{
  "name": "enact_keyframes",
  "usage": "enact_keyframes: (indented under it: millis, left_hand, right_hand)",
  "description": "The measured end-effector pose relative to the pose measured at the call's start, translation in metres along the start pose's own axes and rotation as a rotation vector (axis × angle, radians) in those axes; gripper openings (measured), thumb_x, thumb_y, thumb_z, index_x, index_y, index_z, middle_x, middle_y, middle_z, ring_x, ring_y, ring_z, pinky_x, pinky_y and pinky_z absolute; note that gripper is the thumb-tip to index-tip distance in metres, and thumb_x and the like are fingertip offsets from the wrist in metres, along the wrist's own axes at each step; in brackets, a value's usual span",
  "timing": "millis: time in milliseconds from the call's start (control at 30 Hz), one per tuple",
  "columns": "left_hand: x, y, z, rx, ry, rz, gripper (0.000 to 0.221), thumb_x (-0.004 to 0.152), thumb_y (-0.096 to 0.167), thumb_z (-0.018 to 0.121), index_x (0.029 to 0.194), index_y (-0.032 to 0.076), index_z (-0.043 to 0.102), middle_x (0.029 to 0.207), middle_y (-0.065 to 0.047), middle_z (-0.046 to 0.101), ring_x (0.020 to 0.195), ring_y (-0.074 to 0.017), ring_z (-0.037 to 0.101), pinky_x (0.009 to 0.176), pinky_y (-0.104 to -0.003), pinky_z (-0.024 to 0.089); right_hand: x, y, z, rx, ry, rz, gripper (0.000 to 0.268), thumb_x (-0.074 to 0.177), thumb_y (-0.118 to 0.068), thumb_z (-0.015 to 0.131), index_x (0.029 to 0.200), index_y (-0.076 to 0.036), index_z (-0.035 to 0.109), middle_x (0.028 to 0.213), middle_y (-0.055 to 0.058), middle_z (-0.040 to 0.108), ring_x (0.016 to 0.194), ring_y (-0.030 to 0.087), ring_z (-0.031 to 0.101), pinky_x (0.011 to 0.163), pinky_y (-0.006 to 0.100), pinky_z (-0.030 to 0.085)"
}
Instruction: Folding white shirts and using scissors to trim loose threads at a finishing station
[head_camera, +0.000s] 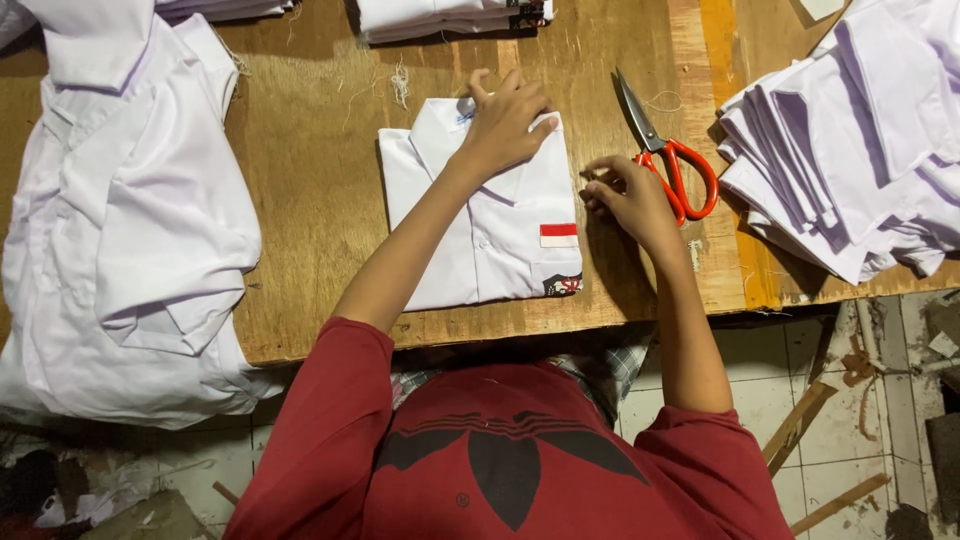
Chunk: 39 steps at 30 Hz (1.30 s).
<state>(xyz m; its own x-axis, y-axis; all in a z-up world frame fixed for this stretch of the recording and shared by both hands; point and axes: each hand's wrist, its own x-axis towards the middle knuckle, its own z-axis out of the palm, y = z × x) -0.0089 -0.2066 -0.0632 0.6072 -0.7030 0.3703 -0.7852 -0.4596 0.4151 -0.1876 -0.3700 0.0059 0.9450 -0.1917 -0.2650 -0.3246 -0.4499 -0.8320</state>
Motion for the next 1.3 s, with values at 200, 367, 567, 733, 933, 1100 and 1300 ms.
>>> enact_keyframes:
  millis: [200,367,567,733,933,1100,1300]
  left_hand:
    - [0.0,0.033,-0.029,0.218,0.199,0.107,0.01,0.098,0.03,0.063,0.107,0.027,0.065,0.111,0.006,0.06,0.108,-0.0197,0.056,0.104,-0.051,0.019]
    - [-0.022,0.064,-0.06,0.07,-0.096,0.123,0.031,0.107,0.025,0.039,0.127,0.016,0.061,0.138,-0.001,0.059,0.133,-0.0202,0.052,0.111,-0.052,0.024]
    - [-0.042,0.016,-0.027,0.093,-0.049,0.347,0.041,0.111,0.026,0.037,0.146,0.016,0.056,0.15,-0.006,0.056,0.143,-0.0217,0.045,0.116,-0.045,0.026]
    - [-0.042,0.016,-0.022,0.132,-0.082,0.342,0.045,0.111,0.029,0.034,0.151,0.019,0.052,0.156,-0.003,0.05,0.148,-0.0198,0.039,0.12,-0.046,0.021]
    - [-0.04,0.008,-0.035,-0.401,-0.005,0.181,0.039,0.111,0.027,0.036,0.141,0.013,0.057,0.14,-0.014,0.061,0.135,-0.0318,0.054,0.118,-0.047,0.035]
    - [-0.075,0.002,-0.069,-0.165,0.097,0.208,0.029,0.108,0.023,0.048,0.132,0.013,0.06,0.123,-0.008,0.064,0.129,-0.0289,0.057,0.114,-0.045,0.038]
    - [-0.105,-0.002,-0.083,0.067,-0.113,0.19,0.045,0.112,0.025,0.031,0.154,0.019,0.046,0.16,-0.004,0.045,0.149,-0.0248,0.037,0.123,-0.047,0.021]
  right_hand:
    - [-0.012,-0.005,0.031,-0.271,0.225,-0.465,0.018,0.104,-0.004,0.056,0.121,0.002,0.062,0.12,0.017,0.059,0.11,0.028,0.06,0.097,0.035,0.056]
    - [-0.029,-0.012,0.08,-0.473,0.102,-0.522,0.043,0.107,-0.011,0.038,0.147,0.004,0.04,0.146,0.025,0.045,0.129,0.033,0.044,0.115,0.047,0.035]
    - [-0.027,0.038,0.097,-0.791,0.106,-0.604,0.057,0.113,-0.036,0.035,0.159,-0.003,0.035,0.165,0.018,0.035,0.154,0.03,0.027,0.122,0.053,0.014]
    - [-0.038,0.056,0.084,-0.763,0.104,-0.781,0.051,0.11,-0.034,0.046,0.153,-0.007,0.048,0.16,0.011,0.046,0.15,0.025,0.039,0.123,0.051,0.016]
    - [-0.021,0.072,0.074,-0.459,0.312,-0.875,0.027,0.088,-0.018,0.084,0.114,-0.021,0.078,0.085,-0.008,0.074,0.084,0.013,0.065,0.1,0.04,0.044]
    - [-0.014,0.044,0.097,-0.465,0.272,-0.991,0.021,0.086,-0.012,0.082,0.106,-0.016,0.076,0.094,0.002,0.068,0.087,0.022,0.061,0.084,0.038,0.045]
    - [-0.046,-0.001,0.121,-0.818,0.141,-1.11,0.045,0.109,-0.039,0.045,0.144,-0.012,0.058,0.157,0.01,0.051,0.147,0.027,0.044,0.119,0.054,0.026]
